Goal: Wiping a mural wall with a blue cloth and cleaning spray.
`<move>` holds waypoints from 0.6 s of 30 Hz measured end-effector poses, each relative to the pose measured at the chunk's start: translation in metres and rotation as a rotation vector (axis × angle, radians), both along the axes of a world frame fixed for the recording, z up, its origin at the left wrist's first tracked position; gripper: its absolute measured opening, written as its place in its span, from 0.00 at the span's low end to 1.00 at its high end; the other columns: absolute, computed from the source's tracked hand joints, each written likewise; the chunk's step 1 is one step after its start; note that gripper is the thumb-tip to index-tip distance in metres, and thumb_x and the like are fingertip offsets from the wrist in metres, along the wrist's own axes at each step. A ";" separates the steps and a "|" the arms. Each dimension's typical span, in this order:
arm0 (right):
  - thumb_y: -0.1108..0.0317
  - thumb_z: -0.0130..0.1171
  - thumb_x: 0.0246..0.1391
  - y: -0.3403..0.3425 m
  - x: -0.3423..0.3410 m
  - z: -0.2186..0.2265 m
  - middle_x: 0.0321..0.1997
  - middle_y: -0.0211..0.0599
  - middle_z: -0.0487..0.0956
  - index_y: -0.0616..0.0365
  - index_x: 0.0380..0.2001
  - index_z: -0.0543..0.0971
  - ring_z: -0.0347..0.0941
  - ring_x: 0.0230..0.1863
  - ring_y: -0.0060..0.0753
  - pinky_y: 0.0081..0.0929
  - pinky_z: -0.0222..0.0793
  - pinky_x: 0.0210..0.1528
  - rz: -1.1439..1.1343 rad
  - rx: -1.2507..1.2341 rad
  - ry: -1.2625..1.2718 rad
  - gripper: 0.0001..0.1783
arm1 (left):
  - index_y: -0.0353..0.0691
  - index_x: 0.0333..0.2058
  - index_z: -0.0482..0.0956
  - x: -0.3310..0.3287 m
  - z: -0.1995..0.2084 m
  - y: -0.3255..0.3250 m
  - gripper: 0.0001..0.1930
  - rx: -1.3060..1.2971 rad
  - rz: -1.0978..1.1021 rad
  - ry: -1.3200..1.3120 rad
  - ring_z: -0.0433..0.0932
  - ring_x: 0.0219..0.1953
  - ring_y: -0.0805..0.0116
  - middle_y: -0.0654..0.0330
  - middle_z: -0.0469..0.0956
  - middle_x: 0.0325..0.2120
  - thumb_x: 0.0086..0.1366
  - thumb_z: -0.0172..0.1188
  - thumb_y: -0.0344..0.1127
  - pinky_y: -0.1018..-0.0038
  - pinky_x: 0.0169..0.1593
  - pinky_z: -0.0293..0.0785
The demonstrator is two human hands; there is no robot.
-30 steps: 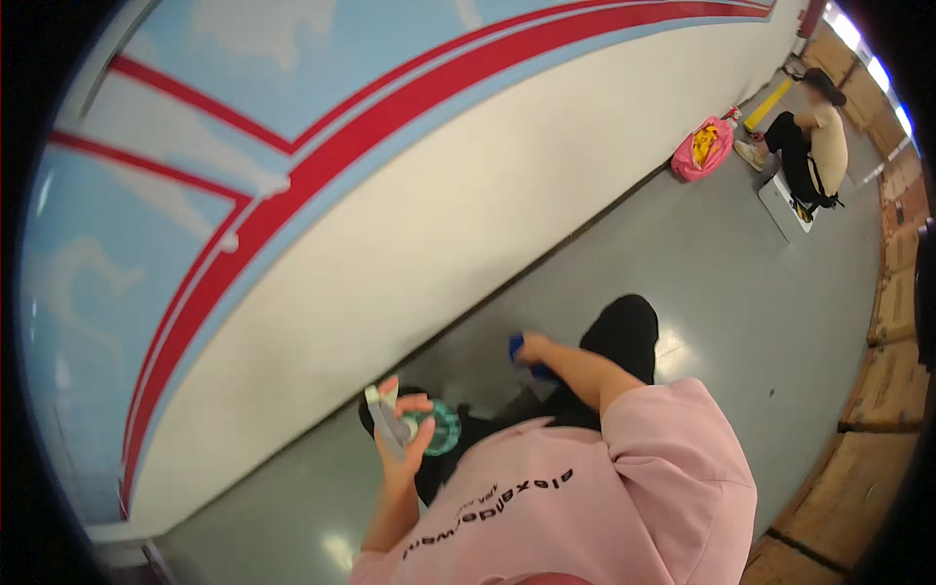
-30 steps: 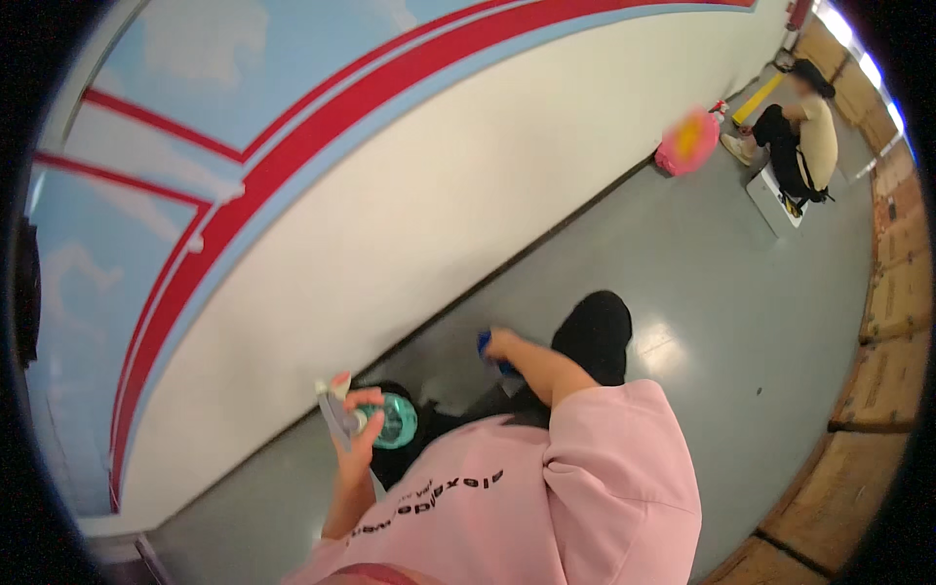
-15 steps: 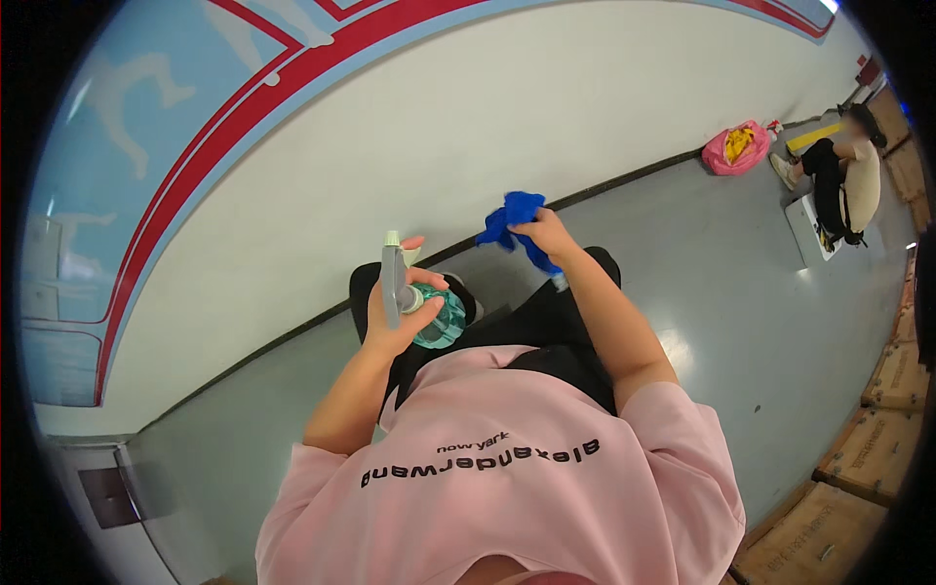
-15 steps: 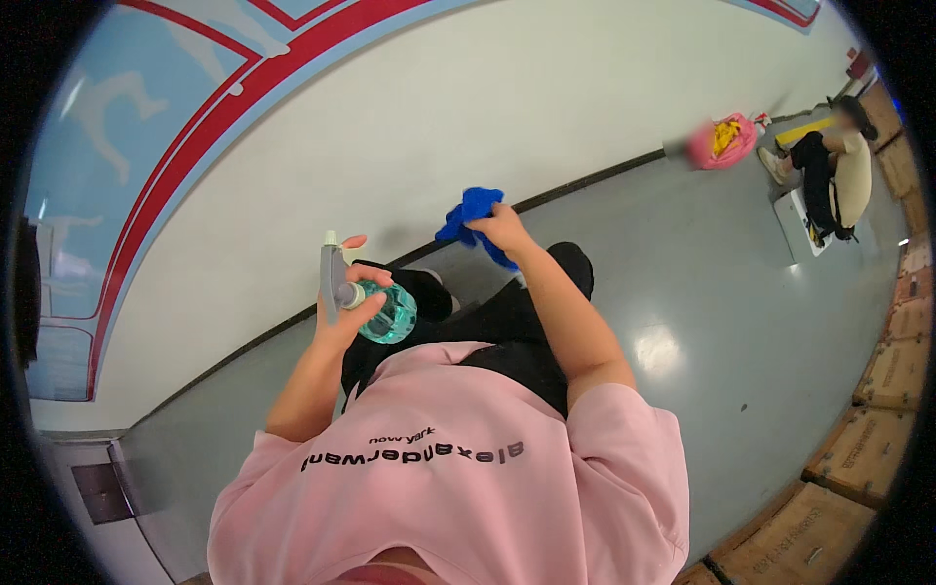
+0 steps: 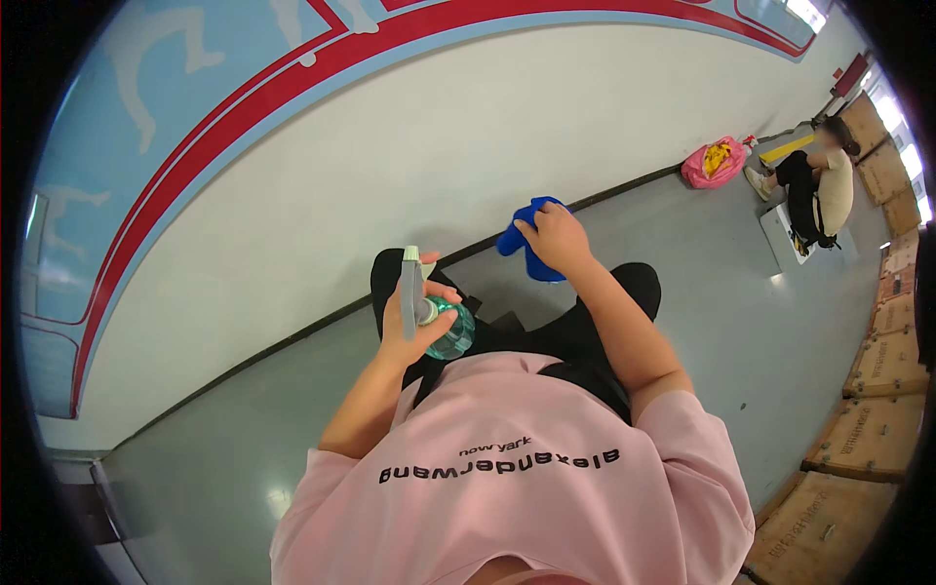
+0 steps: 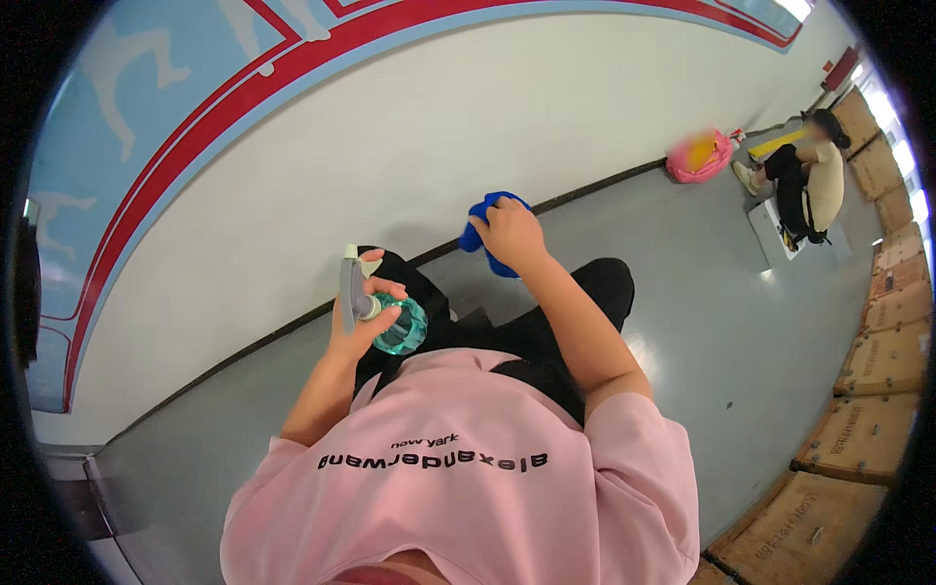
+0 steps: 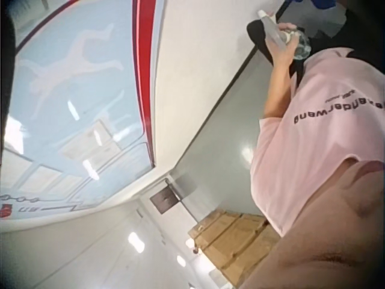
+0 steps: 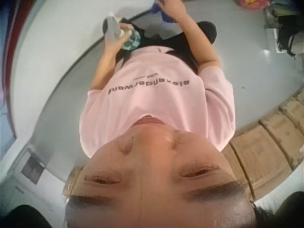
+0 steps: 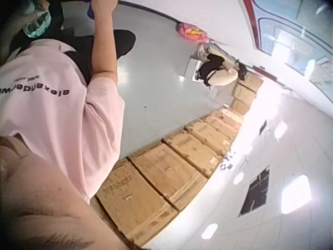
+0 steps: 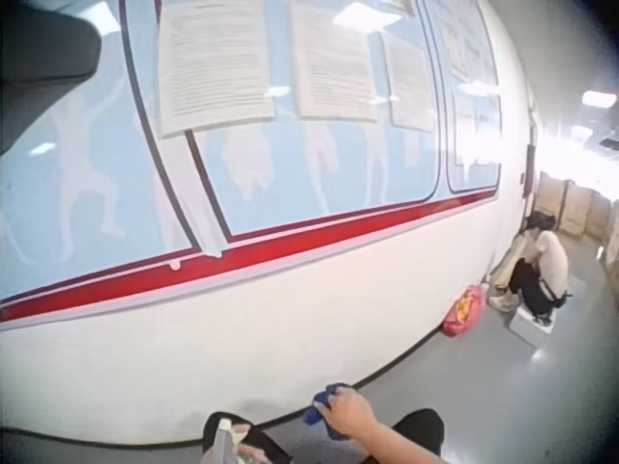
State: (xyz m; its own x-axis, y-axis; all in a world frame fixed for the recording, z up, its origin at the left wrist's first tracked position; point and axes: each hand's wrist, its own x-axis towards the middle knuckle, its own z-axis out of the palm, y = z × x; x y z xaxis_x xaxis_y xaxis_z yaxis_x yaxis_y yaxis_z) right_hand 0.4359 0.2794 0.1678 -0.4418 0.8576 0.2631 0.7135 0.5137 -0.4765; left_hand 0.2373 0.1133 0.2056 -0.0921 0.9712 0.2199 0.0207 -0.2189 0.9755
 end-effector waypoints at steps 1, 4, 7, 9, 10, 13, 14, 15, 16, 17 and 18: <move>0.54 0.55 0.46 -0.002 0.001 0.003 0.27 0.43 0.74 0.60 0.21 0.78 0.72 0.32 0.43 0.36 0.69 0.34 -0.022 0.015 -0.087 0.18 | 0.36 0.53 0.59 -0.002 -0.001 0.000 0.34 -0.016 -0.010 0.053 0.74 0.34 0.73 0.62 0.75 0.28 0.44 0.59 0.22 0.76 0.42 0.67; 0.54 0.56 0.45 0.003 0.006 0.000 0.27 0.39 0.75 0.56 0.21 0.79 0.72 0.32 0.40 0.34 0.70 0.34 -0.030 -0.030 -0.308 0.16 | 0.38 0.52 0.61 -0.004 -0.003 0.004 0.33 -0.074 -0.011 0.114 0.74 0.34 0.74 0.63 0.76 0.28 0.43 0.60 0.22 0.77 0.42 0.67; 0.55 0.60 0.40 -0.002 0.008 -0.008 0.31 0.36 0.74 0.58 0.16 0.77 0.71 0.36 0.37 0.32 0.68 0.36 -0.072 -0.028 -0.374 0.16 | 0.38 0.52 0.61 -0.004 -0.007 0.002 0.33 -0.076 0.016 0.147 0.75 0.33 0.75 0.64 0.76 0.26 0.43 0.60 0.23 0.79 0.42 0.67; 0.61 0.62 0.38 -0.005 0.008 -0.007 0.39 0.35 0.73 0.59 0.13 0.76 0.68 0.45 0.36 0.31 0.68 0.40 -0.043 0.041 -0.243 0.13 | 0.40 0.52 0.61 -0.004 -0.009 0.002 0.33 -0.091 0.024 0.084 0.74 0.31 0.76 0.65 0.76 0.24 0.43 0.60 0.25 0.80 0.39 0.67; 0.61 0.62 0.38 -0.005 0.005 0.003 0.39 0.35 0.73 0.59 0.13 0.76 0.68 0.45 0.36 0.31 0.68 0.40 -0.027 0.040 -0.246 0.13 | 0.40 0.52 0.61 -0.004 -0.010 0.002 0.33 -0.094 0.040 0.080 0.74 0.31 0.76 0.65 0.76 0.24 0.43 0.60 0.25 0.80 0.39 0.67; 0.68 0.58 0.40 -0.005 -0.003 0.021 0.51 0.38 0.69 0.62 0.15 0.74 0.63 0.53 0.40 0.33 0.62 0.49 0.319 0.345 0.117 0.09 | 0.43 0.52 0.61 0.002 0.003 0.007 0.32 -0.113 0.022 0.235 0.73 0.28 0.77 0.66 0.76 0.23 0.44 0.60 0.28 0.80 0.35 0.66; 0.68 0.58 0.40 -0.009 -0.008 0.020 0.51 0.38 0.69 0.62 0.15 0.74 0.63 0.53 0.40 0.33 0.62 0.49 0.329 0.330 0.118 0.09 | 0.43 0.52 0.61 0.007 0.003 0.006 0.32 -0.128 0.032 0.231 0.73 0.28 0.77 0.66 0.76 0.23 0.44 0.60 0.28 0.80 0.35 0.66; 0.68 0.58 0.40 -0.013 -0.015 0.019 0.49 0.39 0.70 0.62 0.21 0.75 0.66 0.49 0.36 0.31 0.63 0.48 0.398 -0.156 0.497 0.08 | 0.44 0.51 0.62 0.011 0.004 0.006 0.32 -0.154 0.020 0.187 0.73 0.28 0.77 0.66 0.76 0.23 0.44 0.60 0.28 0.80 0.34 0.66; 0.69 0.57 0.40 -0.013 -0.023 0.016 0.47 0.40 0.71 0.63 0.26 0.75 0.68 0.45 0.33 0.30 0.63 0.47 0.445 -0.656 0.860 0.09 | 0.44 0.51 0.62 0.013 0.003 0.009 0.31 -0.176 0.011 0.145 0.73 0.28 0.77 0.65 0.76 0.23 0.44 0.60 0.28 0.80 0.34 0.66; 0.69 0.55 0.43 -0.014 -0.028 0.010 0.44 0.41 0.72 0.63 0.35 0.73 0.69 0.40 0.30 0.27 0.63 0.45 0.491 -0.628 0.912 0.14 | 0.44 0.50 0.62 0.015 0.003 0.011 0.31 -0.169 0.000 0.154 0.73 0.27 0.77 0.65 0.76 0.22 0.44 0.60 0.29 0.80 0.34 0.66; 0.69 0.55 0.43 -0.017 -0.034 0.015 0.44 0.41 0.72 0.63 0.35 0.73 0.69 0.40 0.30 0.27 0.63 0.45 0.501 -0.640 0.915 0.14 | 0.44 0.50 0.62 0.016 -0.001 0.014 0.31 -0.177 0.012 0.158 0.73 0.27 0.77 0.65 0.76 0.22 0.44 0.60 0.29 0.80 0.34 0.66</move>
